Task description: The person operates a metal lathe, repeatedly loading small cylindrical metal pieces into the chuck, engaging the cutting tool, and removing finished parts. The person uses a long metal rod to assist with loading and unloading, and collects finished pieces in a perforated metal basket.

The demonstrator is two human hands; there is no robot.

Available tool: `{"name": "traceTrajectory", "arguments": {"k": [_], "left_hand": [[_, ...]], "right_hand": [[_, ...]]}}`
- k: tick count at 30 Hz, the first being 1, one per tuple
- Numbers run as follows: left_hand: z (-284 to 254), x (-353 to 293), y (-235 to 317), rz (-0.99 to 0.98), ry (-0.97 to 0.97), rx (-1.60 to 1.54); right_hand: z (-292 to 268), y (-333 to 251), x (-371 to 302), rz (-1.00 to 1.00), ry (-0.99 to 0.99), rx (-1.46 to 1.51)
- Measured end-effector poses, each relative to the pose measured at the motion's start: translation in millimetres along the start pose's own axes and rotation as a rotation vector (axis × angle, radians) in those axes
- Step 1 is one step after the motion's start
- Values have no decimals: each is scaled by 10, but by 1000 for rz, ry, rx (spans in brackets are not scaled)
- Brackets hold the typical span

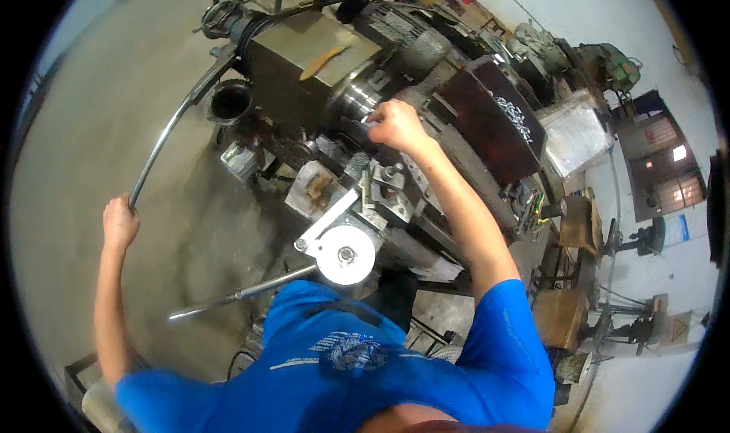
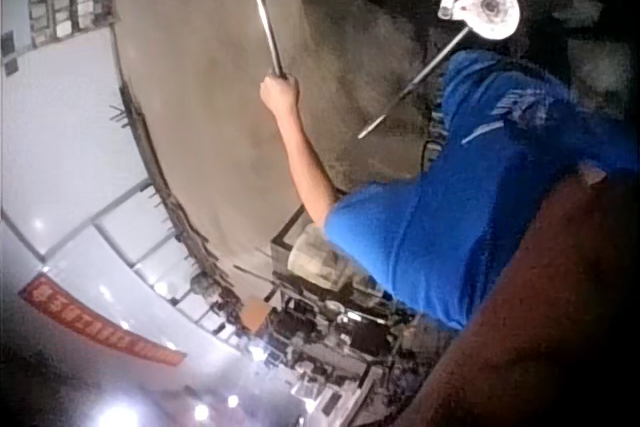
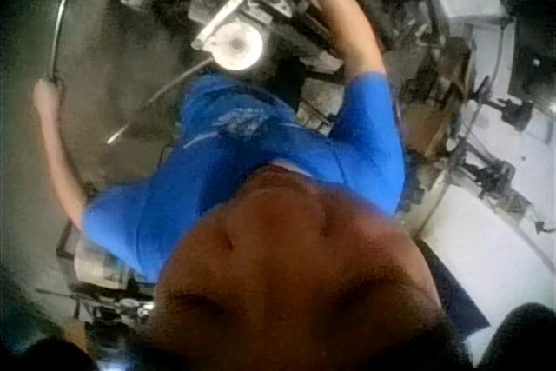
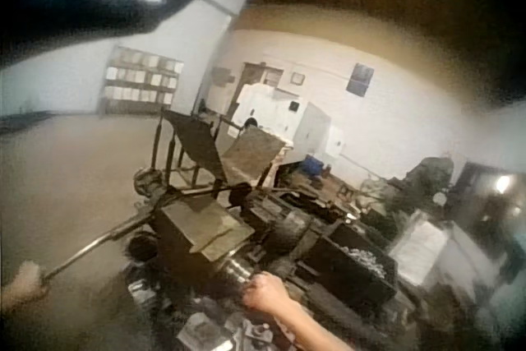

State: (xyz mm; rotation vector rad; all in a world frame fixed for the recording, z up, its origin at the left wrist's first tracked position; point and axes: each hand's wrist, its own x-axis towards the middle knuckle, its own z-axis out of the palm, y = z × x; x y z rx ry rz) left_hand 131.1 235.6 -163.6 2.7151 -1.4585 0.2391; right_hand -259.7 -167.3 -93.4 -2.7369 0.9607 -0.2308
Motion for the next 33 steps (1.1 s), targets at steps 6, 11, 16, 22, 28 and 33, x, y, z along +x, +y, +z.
{"name": "traceTrajectory", "arguments": {"k": [6,11,16,22,28,33], "left_hand": [[291,798,-1388,234,237,275],[596,1348,-1981,201,132,320],[589,1407,-1885,41,156,302],[949,1158,-219,203,662,-711],[2266,1268,1745,52,-217,-613],[1881,1764,1430,259,-310,67]], "right_hand": [[-20,2,-9,-25,2,-36],[-40,-16,-21,60,-53,-138],[-335,-199,-276,-141,147,-18],[-782,-181,-1509,-72,356,54],[-686,135,-3145,443,306,-34],[-479,274,-4154,761,257,78]]}}
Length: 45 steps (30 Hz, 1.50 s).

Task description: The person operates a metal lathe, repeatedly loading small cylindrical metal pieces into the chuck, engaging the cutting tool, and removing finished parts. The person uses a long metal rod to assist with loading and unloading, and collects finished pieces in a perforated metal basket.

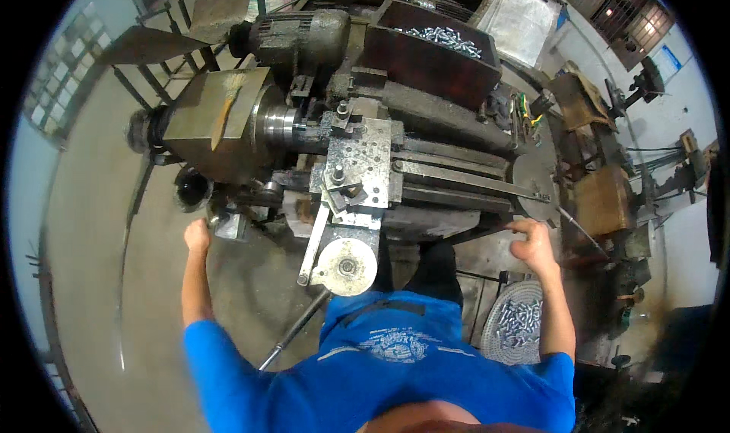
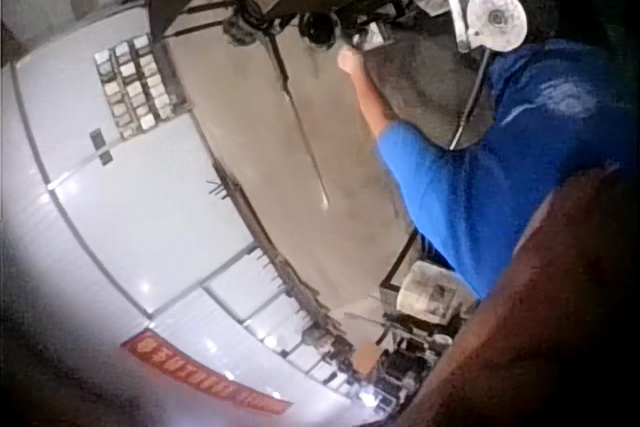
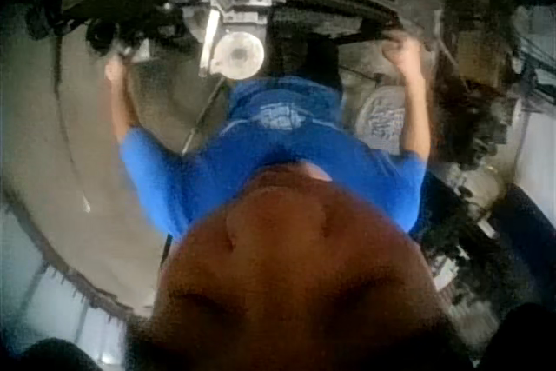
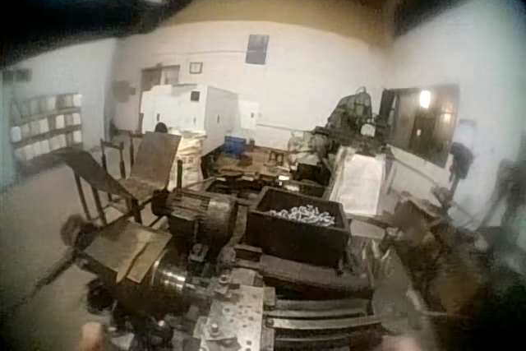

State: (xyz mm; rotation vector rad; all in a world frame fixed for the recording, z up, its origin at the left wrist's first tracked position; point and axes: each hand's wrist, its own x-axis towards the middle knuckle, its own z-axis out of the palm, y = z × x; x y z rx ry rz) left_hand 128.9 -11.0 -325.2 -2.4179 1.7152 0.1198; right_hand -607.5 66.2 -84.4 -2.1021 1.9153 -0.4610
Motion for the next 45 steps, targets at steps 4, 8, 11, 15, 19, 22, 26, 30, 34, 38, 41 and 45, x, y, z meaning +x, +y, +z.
{"name": "traceTrajectory", "arguments": {"k": [4,8,11,15,19,22,26,30,34,38,41,45], "left_hand": [[0,-152,-147,-155,54,-135],[-139,-716,-273,-147,-224,-325],[-346,-1368,-271,-90,-346,-379],[-1263,-2272,368,-45,-480,-428],[-1704,-2706,1024,107,-614,-728],[-1721,-2921,1296,203,-653,-722],[-1695,-3020,1436,293,-595,-290],[-1274,-3002,1466,240,-537,-516],[-1294,-3034,1542,174,-463,-579],[-1199,-3048,1474,188,-422,-601],[-1103,-3060,1422,205,-388,-638],[-1160,-3062,1465,192,-385,-626]], "right_hand": [[-157,704,-122,214,76,8],[-352,1771,-146,429,258,-115],[-434,2837,-251,479,185,-368],[-430,3510,-356,743,5,-418],[-449,4299,-506,894,-48,-589],[-340,4312,-618,857,46,-632],[-121,3627,-978,883,66,-532],[218,3319,-1594,915,174,-626],[351,2630,-1780,892,277,-572],[482,2216,-1850,823,308,-528],[555,2102,-1909,805,331,-478],[597,1948,-1873,848,340,-439]]}}
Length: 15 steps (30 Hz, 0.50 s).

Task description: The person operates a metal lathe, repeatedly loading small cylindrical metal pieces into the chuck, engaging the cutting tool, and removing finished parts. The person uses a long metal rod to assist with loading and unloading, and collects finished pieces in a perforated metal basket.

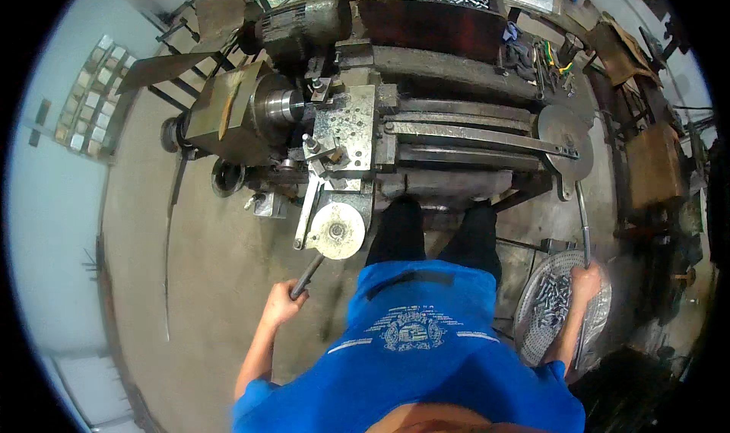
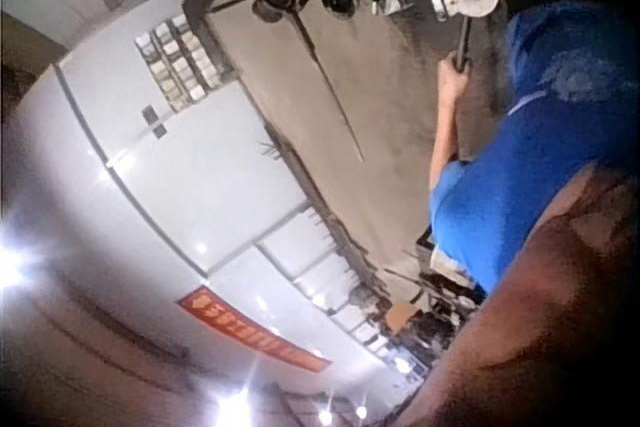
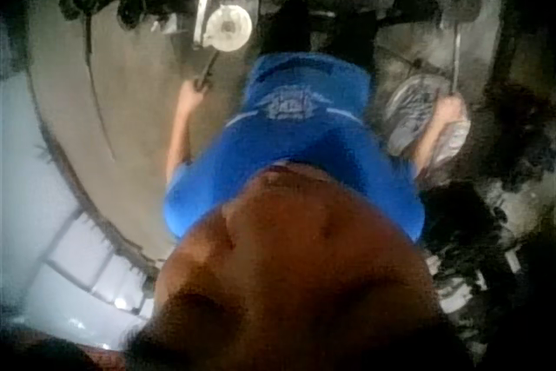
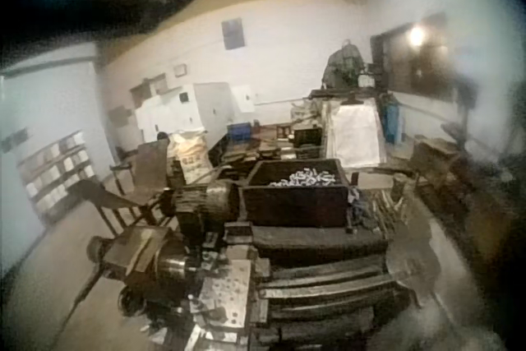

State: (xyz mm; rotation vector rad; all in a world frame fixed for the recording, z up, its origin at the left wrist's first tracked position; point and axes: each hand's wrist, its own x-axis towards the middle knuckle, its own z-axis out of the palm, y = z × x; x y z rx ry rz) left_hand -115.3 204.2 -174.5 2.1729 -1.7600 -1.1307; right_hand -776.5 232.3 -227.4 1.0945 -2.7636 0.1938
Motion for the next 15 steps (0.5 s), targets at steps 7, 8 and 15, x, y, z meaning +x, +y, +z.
{"name": "traceTrajectory", "arguments": {"k": [7,8,15], "left_hand": [[-133,141,258,75,-120,-52],[-159,139,318,83,-126,-61],[-11,363,149,65,-241,-84]], "right_hand": [[4,122,-2,-36,-28,103],[45,242,25,-29,-148,146],[-91,1659,-768,423,-469,-137]]}}
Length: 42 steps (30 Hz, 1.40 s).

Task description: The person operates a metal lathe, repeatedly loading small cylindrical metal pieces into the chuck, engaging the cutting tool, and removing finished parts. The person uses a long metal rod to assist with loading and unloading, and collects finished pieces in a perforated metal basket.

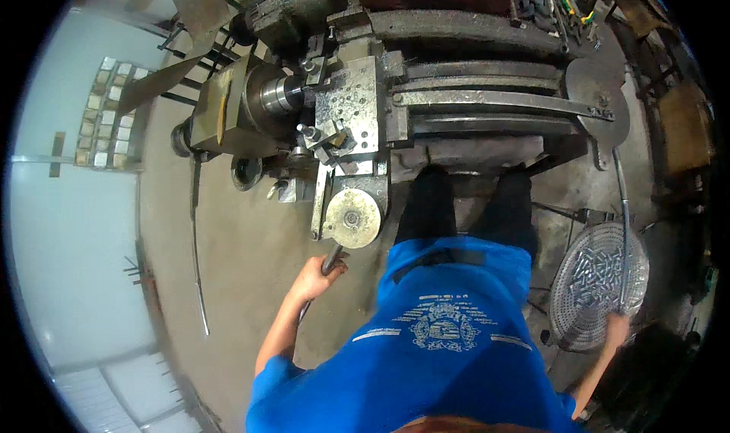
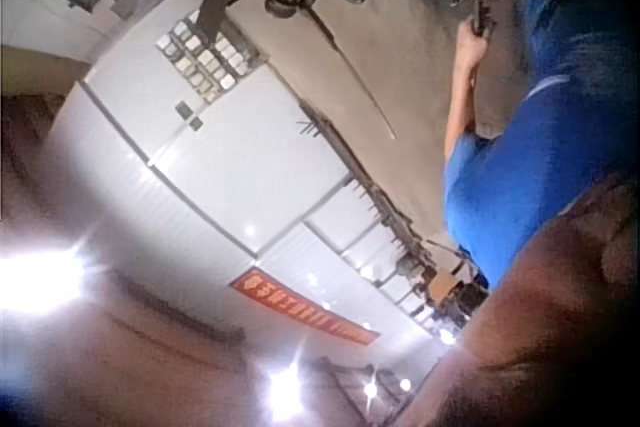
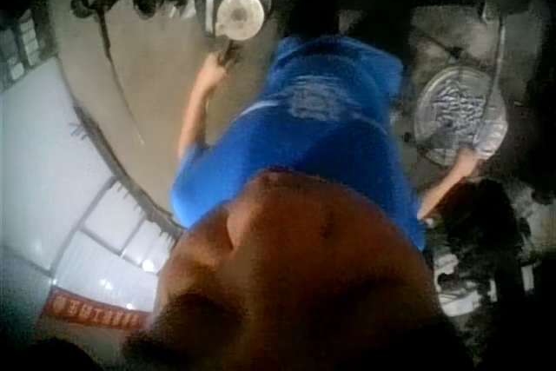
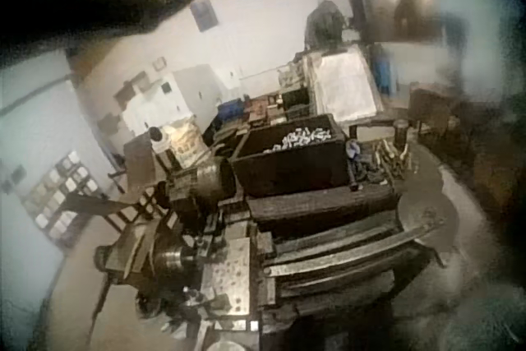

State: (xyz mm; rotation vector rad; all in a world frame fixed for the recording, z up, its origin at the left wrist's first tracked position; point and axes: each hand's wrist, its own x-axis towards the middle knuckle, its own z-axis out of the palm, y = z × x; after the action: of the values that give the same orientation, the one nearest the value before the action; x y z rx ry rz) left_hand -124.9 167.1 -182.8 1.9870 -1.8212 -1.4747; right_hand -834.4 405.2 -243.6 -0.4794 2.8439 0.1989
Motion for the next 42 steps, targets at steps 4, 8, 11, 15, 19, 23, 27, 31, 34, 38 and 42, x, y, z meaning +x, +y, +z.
{"name": "traceTrajectory", "arguments": {"k": [4,8,11,15,19,23,27,31,34,38,42], "left_hand": [[-40,44,85,-31,-125,-76],[-15,60,2,-46,-124,-99],[-18,52,94,-64,-135,-98],[-31,57,190,-82,-121,-99],[-40,56,209,-72,-123,-62],[-22,47,146,-52,-101,-75],[-28,65,126,-40,-104,-55],[-11,63,110,-23,-81,-42],[-12,49,147,-31,-75,-84],[-35,40,235,-37,-80,-31],[-41,42,233,-26,-88,-19]], "right_hand": [[83,194,-201,-41,89,41],[84,215,-200,-74,112,-9],[106,327,-195,-76,128,-20],[178,461,-132,-96,58,-75],[249,603,-90,-170,52,-144],[144,268,-311,31,102,32],[268,408,-334,-26,81,-13],[226,329,-429,-51,36,-75],[160,178,-547,52,56,16],[268,275,-543,47,120,-1],[302,316,-555,-17,130,-65]]}}
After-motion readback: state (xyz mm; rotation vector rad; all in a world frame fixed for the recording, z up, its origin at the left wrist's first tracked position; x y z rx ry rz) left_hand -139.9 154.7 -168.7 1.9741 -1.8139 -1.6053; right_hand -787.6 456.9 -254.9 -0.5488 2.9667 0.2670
